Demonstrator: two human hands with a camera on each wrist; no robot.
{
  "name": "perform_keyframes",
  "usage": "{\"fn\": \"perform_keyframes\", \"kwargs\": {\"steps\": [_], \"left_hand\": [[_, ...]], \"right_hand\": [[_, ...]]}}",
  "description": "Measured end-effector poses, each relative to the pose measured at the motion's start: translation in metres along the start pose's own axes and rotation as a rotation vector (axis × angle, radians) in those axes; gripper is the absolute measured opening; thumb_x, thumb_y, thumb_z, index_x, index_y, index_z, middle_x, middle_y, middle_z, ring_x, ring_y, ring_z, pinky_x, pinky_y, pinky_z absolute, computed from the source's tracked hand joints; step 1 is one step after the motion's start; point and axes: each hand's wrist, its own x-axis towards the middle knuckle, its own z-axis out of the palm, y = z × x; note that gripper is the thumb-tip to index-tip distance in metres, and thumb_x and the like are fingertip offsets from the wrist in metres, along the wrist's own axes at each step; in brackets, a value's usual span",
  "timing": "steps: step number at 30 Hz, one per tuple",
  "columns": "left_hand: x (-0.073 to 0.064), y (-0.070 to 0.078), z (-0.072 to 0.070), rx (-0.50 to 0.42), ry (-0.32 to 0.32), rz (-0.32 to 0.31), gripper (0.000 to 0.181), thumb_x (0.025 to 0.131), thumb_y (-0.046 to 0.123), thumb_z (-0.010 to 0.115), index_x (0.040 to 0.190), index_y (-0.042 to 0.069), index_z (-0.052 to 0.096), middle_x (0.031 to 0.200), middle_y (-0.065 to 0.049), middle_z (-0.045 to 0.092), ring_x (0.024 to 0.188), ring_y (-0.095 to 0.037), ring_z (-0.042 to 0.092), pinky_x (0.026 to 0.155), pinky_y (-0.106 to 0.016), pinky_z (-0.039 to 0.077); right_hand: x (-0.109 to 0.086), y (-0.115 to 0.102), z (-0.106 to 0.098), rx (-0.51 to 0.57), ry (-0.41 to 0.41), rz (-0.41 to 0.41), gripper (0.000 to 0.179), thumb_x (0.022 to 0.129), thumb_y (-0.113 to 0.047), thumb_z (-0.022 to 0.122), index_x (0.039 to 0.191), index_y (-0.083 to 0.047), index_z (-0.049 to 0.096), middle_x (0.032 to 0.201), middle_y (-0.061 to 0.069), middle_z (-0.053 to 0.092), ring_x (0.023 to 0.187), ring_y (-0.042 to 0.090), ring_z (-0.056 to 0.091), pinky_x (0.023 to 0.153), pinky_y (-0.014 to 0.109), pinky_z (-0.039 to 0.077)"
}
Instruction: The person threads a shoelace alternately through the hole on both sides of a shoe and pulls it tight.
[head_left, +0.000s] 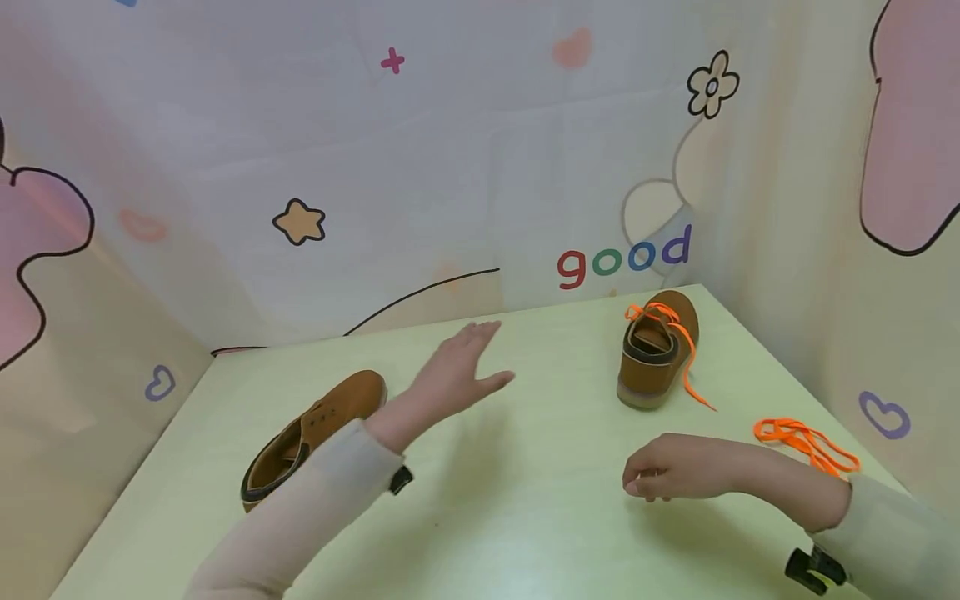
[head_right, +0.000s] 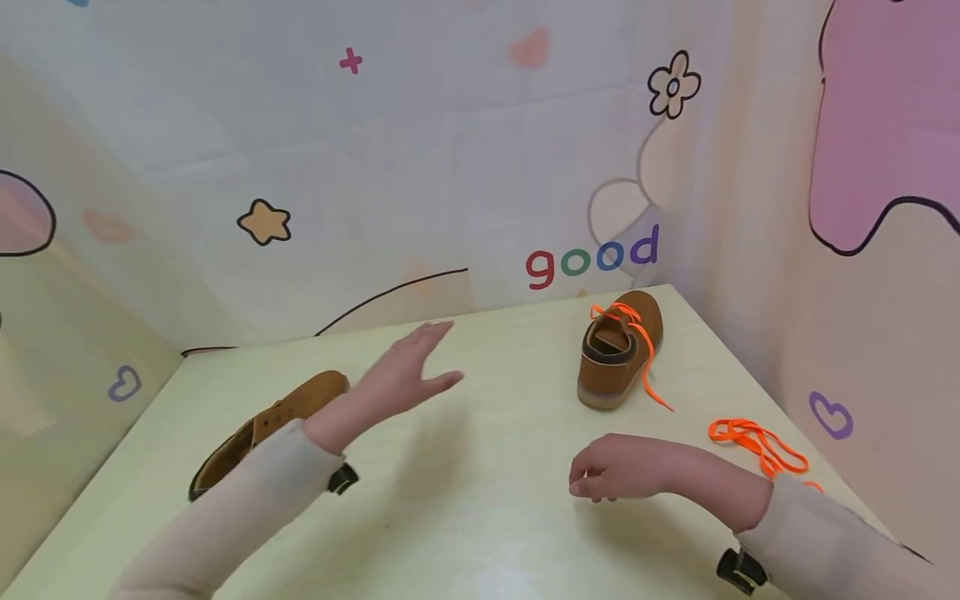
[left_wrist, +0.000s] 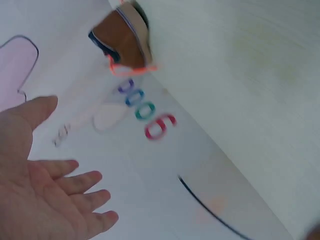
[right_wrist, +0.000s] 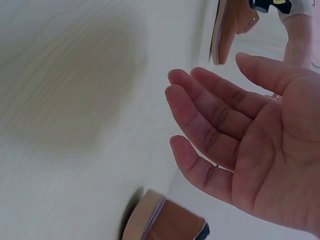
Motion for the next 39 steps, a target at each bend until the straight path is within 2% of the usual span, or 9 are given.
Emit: {"fn": "perform_keyframes", "kwargs": {"steps": [3,5,10,14,18,22,28,32,39], "left_hand": [[-0.042,-0.038,-0.018,-0.01,-0.012,-0.034,0.082,0.098,0.04,0.068,0.162,0.008,0.028,0.168,-0.018,0.031,0.158,-0.039,0.023,0.124,-0.06,0.027],[-0.069,-0.06,-0.026,-0.03,-0.013,-0.08,0.085,0.097,0.04,0.07,0.162,0.009,0.027,0.168,-0.02,0.028,0.157,-0.043,0.022,0.122,-0.065,0.028],[-0.13,-0.108,-0.04,-0.091,0.006,-0.189,0.093,0.092,0.044,0.074,0.162,0.007,0.025,0.167,-0.026,0.025,0.153,-0.051,0.024,0.116,-0.071,0.029],[-0.171,-0.145,-0.045,-0.097,0.009,-0.288,0.107,0.087,0.047,0.079,0.162,0.001,0.019,0.164,-0.033,0.026,0.146,-0.058,0.029,0.11,-0.073,0.035],[-0.201,-0.177,-0.044,-0.12,-0.045,-0.437,0.113,0.088,0.047,0.078,0.162,-0.003,0.01,0.161,-0.038,0.025,0.142,-0.061,0.034,0.102,-0.07,0.044],[-0.215,-0.195,-0.039,-0.188,-0.073,-0.494,0.105,0.092,0.043,0.074,0.16,-0.007,0.012,0.158,-0.039,0.031,0.137,-0.059,0.044,0.1,-0.062,0.051],[-0.218,-0.199,-0.034,-0.179,-0.056,-0.495,0.093,0.093,0.039,0.073,0.156,-0.011,0.026,0.148,-0.037,0.047,0.121,-0.043,0.06,0.092,-0.047,0.053],[-0.217,-0.198,-0.033,-0.199,-0.043,-0.477,0.088,0.092,0.034,0.074,0.155,-0.01,0.031,0.141,-0.033,0.055,0.111,-0.032,0.062,0.084,-0.039,0.052],[-0.213,-0.2,-0.035,-0.251,-0.055,-0.458,0.083,0.092,0.028,0.075,0.154,-0.008,0.034,0.135,-0.029,0.059,0.107,-0.026,0.058,0.081,-0.034,0.05]], "right_hand": [[0.007,-0.007,0.006,0.022,-0.014,-0.006,0.016,0.102,-0.023,0.059,0.099,-0.013,0.071,0.086,-0.007,0.066,0.074,0.002,0.056,0.068,0.023,0.047],[0.01,-0.009,0.011,0.038,-0.021,-0.018,0.016,0.102,-0.024,0.059,0.1,-0.013,0.071,0.086,-0.008,0.066,0.073,0.002,0.054,0.067,0.022,0.046],[0.007,-0.006,0.023,0.075,-0.016,-0.054,0.016,0.103,-0.023,0.058,0.101,-0.014,0.071,0.086,-0.009,0.066,0.072,-0.001,0.051,0.065,0.021,0.044],[0.004,-0.002,0.026,0.078,0.002,-0.077,0.017,0.104,-0.022,0.057,0.102,-0.013,0.071,0.086,-0.009,0.066,0.072,-0.003,0.051,0.064,0.021,0.044],[0.006,-0.001,0.025,0.066,0.009,-0.108,0.017,0.104,-0.022,0.057,0.103,-0.013,0.071,0.085,-0.009,0.067,0.072,-0.004,0.052,0.065,0.021,0.045],[0.01,-0.001,0.021,0.064,0.013,-0.108,0.017,0.104,-0.022,0.057,0.104,-0.013,0.071,0.086,-0.009,0.067,0.073,-0.004,0.053,0.066,0.021,0.046],[0.012,-0.001,0.019,0.089,-0.005,-0.111,0.017,0.104,-0.022,0.057,0.104,-0.012,0.071,0.088,-0.007,0.069,0.076,-0.003,0.054,0.067,0.022,0.046],[0.012,-0.001,0.017,0.066,-0.003,-0.105,0.017,0.104,-0.021,0.057,0.104,-0.012,0.071,0.087,-0.007,0.069,0.075,-0.004,0.055,0.067,0.021,0.047],[0.011,0.003,0.014,0.083,-0.01,-0.089,0.017,0.104,-0.022,0.057,0.104,-0.012,0.071,0.086,-0.009,0.066,0.074,-0.004,0.053,0.066,0.021,0.045]]}}
